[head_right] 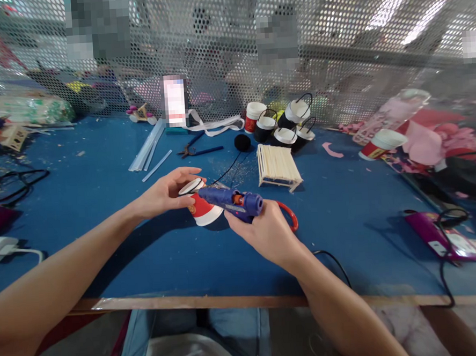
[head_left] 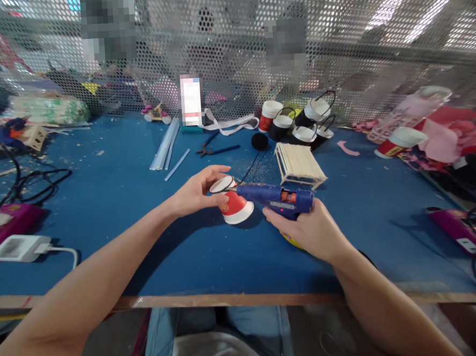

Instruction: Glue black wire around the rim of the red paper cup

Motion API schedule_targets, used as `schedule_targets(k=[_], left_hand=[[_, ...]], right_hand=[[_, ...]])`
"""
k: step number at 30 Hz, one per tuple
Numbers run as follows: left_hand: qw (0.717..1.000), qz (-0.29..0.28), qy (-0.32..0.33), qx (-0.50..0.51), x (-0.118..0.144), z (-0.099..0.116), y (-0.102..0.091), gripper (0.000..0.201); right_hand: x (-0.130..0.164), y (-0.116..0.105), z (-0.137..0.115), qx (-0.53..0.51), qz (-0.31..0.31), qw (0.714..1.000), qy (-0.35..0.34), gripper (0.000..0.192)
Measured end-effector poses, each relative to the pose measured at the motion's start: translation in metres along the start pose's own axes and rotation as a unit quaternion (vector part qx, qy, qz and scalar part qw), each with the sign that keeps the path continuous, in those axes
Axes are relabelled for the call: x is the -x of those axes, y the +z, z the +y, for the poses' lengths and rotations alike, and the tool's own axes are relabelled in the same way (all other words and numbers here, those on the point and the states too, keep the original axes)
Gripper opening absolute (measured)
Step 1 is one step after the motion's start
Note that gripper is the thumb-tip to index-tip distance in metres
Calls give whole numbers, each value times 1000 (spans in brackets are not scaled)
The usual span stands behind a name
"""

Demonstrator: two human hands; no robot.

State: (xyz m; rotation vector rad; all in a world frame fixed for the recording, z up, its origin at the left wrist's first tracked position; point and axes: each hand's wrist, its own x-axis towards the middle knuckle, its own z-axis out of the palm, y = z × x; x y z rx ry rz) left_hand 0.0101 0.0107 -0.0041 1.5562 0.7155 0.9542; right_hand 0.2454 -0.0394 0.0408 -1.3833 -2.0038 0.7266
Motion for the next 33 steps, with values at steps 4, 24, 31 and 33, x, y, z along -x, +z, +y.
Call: schedule_targets(k=[4,24,31,33], left_hand=[[1000,-4,-4,4,0,0,0,60],[1000,-9,-1,8,0,0,0,61],[1000,-2,-1,11,0,-2,0,61],[1000,-2,-1,11,0,-2,0,62]], right_hand=[[-2,-2,3,-28,2,998,58,24],[-8,-1,13,23,68,997,-23,17],[0,-1,5,44,50,998,-16,21],[2,0,2,42,34,998,-19,21]])
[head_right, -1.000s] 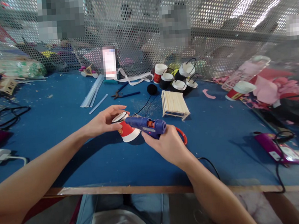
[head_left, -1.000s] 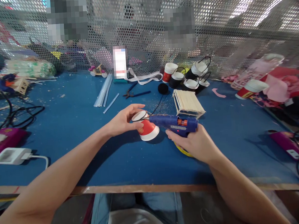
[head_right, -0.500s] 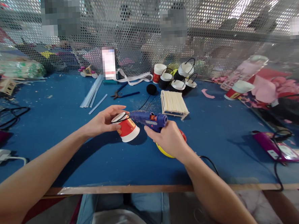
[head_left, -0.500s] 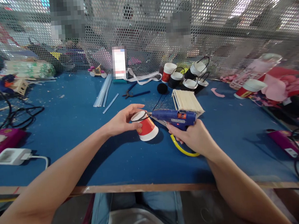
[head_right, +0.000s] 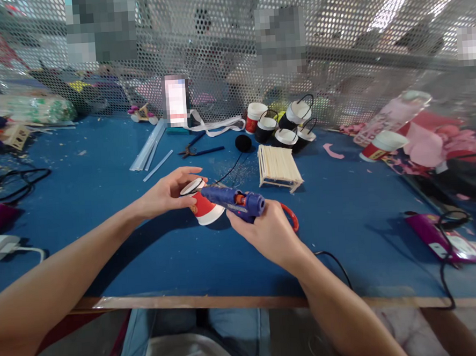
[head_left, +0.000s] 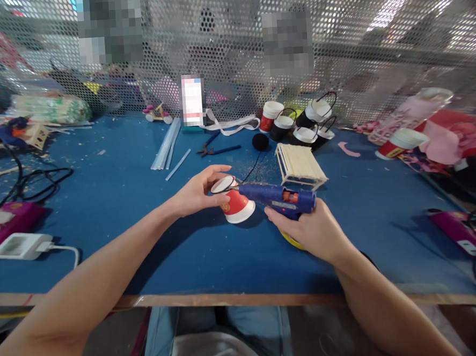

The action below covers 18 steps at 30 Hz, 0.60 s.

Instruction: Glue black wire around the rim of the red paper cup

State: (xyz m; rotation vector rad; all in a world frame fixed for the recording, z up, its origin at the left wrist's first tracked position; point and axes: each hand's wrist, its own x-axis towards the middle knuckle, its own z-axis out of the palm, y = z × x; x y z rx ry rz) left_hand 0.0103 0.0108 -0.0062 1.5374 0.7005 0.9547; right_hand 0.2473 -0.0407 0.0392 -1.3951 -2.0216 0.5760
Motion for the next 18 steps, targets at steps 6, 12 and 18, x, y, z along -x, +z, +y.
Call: schedule_targets(k=[6,12,18], left_hand=[[1000,7,-3,-3,0,1,1,64],[1000,2,2,-7,0,-1,1,63],[1000,-4,2,2,0,0,0,62]], right_hand=[[0,1,-5,-44,-27,998,24,21],[-2,0,-6,-28,-13,999,12,20],[-6,-1,8,-37,21,999,31,22]])
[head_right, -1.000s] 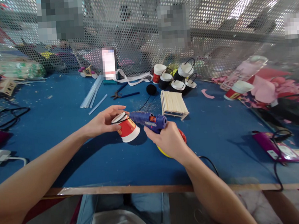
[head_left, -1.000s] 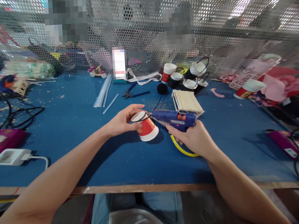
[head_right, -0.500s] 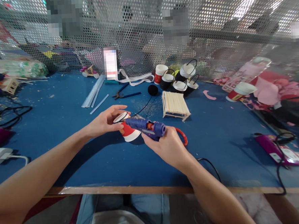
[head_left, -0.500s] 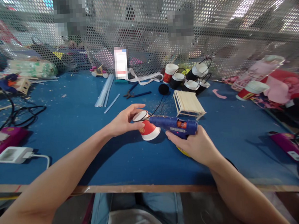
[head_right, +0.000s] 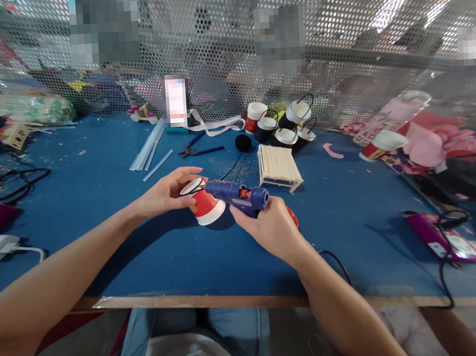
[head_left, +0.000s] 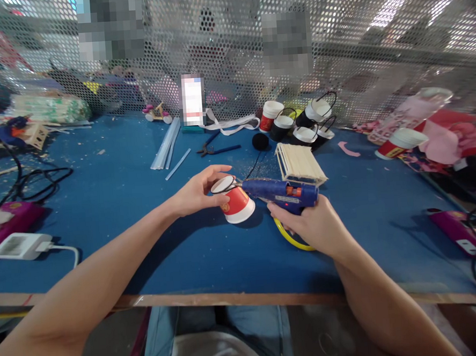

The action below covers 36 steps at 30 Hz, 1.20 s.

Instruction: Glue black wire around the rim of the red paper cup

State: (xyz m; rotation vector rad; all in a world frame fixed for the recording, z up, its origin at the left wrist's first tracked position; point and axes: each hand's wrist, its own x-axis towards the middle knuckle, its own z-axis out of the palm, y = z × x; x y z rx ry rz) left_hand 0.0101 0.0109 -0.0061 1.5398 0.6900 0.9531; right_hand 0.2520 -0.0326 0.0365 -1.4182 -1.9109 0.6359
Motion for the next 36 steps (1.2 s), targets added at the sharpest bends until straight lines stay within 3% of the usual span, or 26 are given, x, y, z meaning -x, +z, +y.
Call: schedule_targets(k=[8,11,15,18,19,22,25,27,30,32,33,36], left_hand=[[1000,-8,7,3,0,-2,0,62],[1000,0,9,-4,1,-2,1,60],[999,19,10,-41,2,1,1,60],[997,29,11,-70,2,4,1,59],[997,29,12,-76,2,5,1,59],[996,25,10,-83,2,7,3,58],[996,22,10,-88,3,9,5,57],[995,21,11,-92,3,10,5,57],[995,18,8,-95,4,11,5,57],[996,17,4,-90,4,11,6,56],[996,16,3,-85,4,11,6,57],[997,18,8,-68,3,9,6,58]], right_hand=[[-12,3,7,-43,-30,996,76,26],[-16,-1,5,-101,-17,992,72,23],[-31,-11,18,-144,67,986,48,19],[-52,-22,39,-138,167,974,66,26],[-61,-26,47,-125,173,974,76,29],[-84,-36,67,77,159,974,139,34],[-99,-42,79,273,112,940,168,45],[-101,-41,81,345,105,915,182,50],[-93,-36,71,395,146,891,170,50],[-83,-29,58,380,171,902,112,44],[-77,-24,49,344,163,921,76,41],[-59,-2,22,131,-8,991,23,47]])
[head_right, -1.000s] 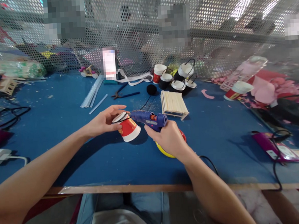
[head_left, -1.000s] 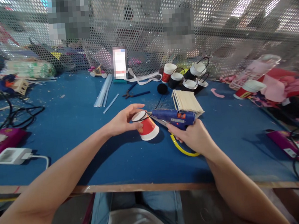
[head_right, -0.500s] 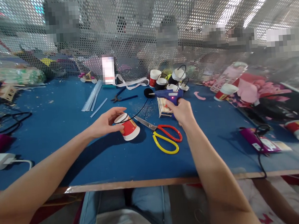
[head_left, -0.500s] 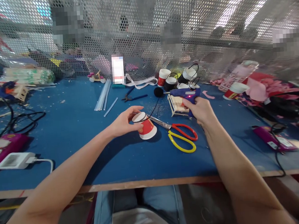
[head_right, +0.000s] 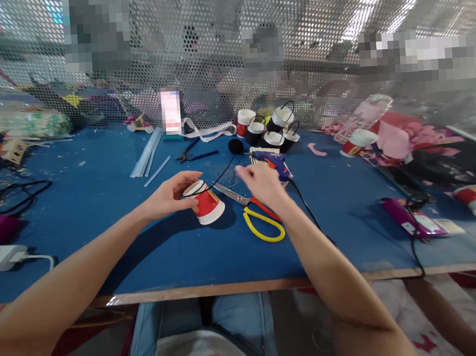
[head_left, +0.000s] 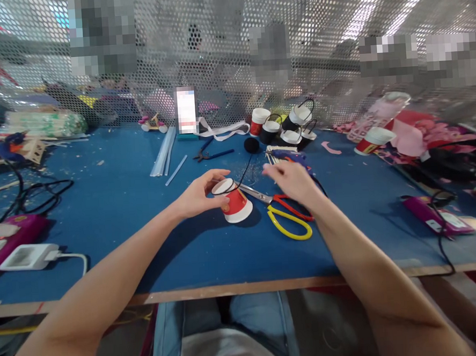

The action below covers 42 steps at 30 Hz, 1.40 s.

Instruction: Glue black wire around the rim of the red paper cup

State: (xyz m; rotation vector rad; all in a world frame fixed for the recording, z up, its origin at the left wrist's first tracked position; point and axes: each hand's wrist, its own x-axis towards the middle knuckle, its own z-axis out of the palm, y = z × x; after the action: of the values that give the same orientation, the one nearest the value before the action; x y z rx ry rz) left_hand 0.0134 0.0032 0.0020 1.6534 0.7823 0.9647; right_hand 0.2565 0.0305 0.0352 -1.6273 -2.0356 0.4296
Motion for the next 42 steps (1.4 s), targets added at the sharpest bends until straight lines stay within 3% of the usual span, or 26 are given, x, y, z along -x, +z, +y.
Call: schedule_targets(k=[2,4,6,10,21,42], left_hand=[[1000,5,1,9,0,0,1,59],[1000,7,-1,19,0,0,2,59],[999,0,2,33,0,0,2,57],[999,-17,11,46,0,-2,2,54],[999,-18,-24,27,0,-1,5,53],[998,-18,-21,64,2,5,9,55]], right_hand=[[9,14,-18,-153,-112,982,-6,51],[14,27,-30,-247,-153,957,-17,50],[14,38,-36,-328,-145,933,-18,44],[10,46,-39,-431,-58,900,6,31],[20,40,-38,-513,4,858,11,22],[17,50,-28,-469,14,883,12,22]])
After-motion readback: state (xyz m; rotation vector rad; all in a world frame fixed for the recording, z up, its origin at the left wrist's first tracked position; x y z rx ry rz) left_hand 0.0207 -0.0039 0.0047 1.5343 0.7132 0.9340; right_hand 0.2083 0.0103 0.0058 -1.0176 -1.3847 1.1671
